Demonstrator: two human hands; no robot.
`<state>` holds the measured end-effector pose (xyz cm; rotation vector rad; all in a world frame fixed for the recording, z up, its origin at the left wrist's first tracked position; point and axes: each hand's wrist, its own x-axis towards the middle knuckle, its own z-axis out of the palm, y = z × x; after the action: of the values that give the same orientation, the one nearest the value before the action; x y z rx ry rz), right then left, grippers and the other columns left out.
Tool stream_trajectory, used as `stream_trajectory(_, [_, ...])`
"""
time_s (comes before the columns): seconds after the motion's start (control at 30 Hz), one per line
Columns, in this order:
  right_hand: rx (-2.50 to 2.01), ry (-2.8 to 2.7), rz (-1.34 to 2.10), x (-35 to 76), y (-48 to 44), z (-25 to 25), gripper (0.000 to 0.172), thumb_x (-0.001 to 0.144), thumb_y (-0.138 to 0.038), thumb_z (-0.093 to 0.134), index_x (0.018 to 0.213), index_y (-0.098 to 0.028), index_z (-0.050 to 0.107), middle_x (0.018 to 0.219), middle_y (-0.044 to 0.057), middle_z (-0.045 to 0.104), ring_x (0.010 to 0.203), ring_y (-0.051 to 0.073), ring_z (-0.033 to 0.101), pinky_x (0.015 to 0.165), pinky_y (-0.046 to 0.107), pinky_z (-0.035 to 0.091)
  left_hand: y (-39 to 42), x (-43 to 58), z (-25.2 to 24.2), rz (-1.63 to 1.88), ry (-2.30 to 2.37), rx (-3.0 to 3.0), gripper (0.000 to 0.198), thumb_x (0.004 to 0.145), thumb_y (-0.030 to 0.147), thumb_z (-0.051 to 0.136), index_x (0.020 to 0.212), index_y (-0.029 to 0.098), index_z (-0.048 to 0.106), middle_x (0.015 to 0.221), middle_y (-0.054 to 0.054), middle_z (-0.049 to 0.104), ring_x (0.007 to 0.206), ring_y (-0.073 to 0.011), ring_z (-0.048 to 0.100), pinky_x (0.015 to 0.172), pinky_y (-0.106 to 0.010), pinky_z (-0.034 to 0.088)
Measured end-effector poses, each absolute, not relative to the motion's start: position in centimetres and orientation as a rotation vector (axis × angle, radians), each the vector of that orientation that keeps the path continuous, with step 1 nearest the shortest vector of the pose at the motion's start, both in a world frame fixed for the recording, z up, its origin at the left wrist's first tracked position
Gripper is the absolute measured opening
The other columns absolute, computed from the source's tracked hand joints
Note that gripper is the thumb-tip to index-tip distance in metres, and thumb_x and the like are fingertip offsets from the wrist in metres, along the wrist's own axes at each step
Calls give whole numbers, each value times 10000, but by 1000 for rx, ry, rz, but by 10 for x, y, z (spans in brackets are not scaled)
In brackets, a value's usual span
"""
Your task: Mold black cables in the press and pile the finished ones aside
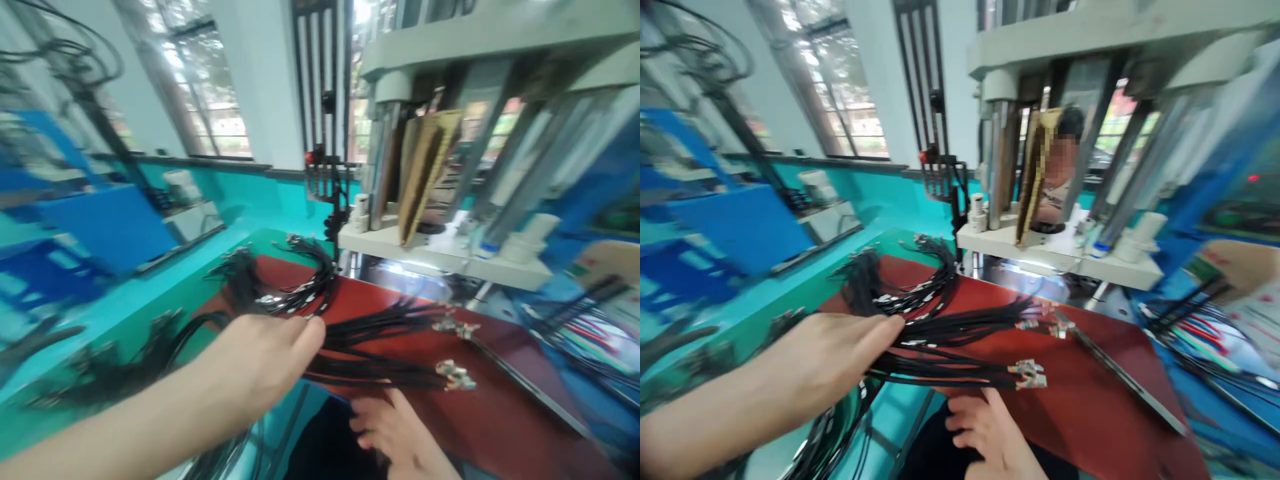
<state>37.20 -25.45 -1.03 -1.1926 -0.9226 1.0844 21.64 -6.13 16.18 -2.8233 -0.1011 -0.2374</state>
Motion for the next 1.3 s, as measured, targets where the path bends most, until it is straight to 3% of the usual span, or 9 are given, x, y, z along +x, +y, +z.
stream_trajectory(0.1, [-796,-619,1056,382,-241,-9,677,598,-428,736,1210,-333,463,1164,78,545,1015,298,527,814,456,409,-69,281,134,-53,185,-2775,283,779,77,384,1050,135,443,732,-53,597,559,-173,561,469,-261,404])
stream_trajectory(0.2, [-785,-416,932,398,-256,-7,568,699,-291,684,1223,-262,469,981,82,627,945,270,561,816,436,389,-73,326,94,14,363,-2770,285,790,76,400,1070,111,437,752,-69,591,582,-188,574,481,-278,436])
stream_trajectory(0.47, [-1129,-231,665,412,-293,-22,404,805,-362,586,1172,-204,523,791,50,611,662,167,537,676,348,428,-85,363,-7,-242,380,-2959,321,786,99,421,1097,164,461,957,-80,575,836,-211,556,657,-320,481])
stream_trajectory(0.57, [-1061,-120,524,421,-287,-23,318,776,-360,619,1071,-244,592,796,20,574,643,135,491,615,286,420,-88,360,-9,-225,282,-3030,244,781,82,406,968,177,529,883,-65,591,793,-197,551,675,-319,462])
stream_trajectory(0.73, [-1112,-300,531,437,-281,-10,185,810,-356,564,847,-219,683,966,51,584,926,203,498,841,338,392,-100,350,18,256,257,-3461,176,725,332,568,817,182,562,768,-37,615,712,-194,565,643,-277,422])
stream_trajectory(0.87, [-1241,-588,708,438,-281,-8,229,843,-337,525,965,-207,669,1026,75,602,1012,241,505,932,411,335,-122,369,35,859,427,-3996,229,715,347,550,876,185,567,762,-10,611,638,-143,565,595,-234,423])
stream_trajectory(0.97, [-1151,-426,718,447,-284,-11,371,811,-381,558,1146,-222,564,1087,88,590,1050,264,500,921,468,348,-140,396,30,1332,215,-4251,189,764,327,444,820,163,519,548,36,523,401,-80,454,411,-184,359])
stream_trajectory(1.1, [-1029,-340,493,478,-296,-2,458,810,-419,538,1227,-240,476,1215,102,526,1110,257,476,947,459,336,-152,417,16,1282,-82,-4311,193,761,373,456,752,181,447,410,85,408,298,-54,307,307,-146,222])
stream_trajectory(1.3, [-1279,-619,577,500,-293,22,382,857,-412,492,1189,-225,517,1211,99,540,1137,233,465,982,450,304,-155,421,18,844,143,-4268,234,824,388,362,812,183,475,543,47,540,329,-56,363,367,-171,285])
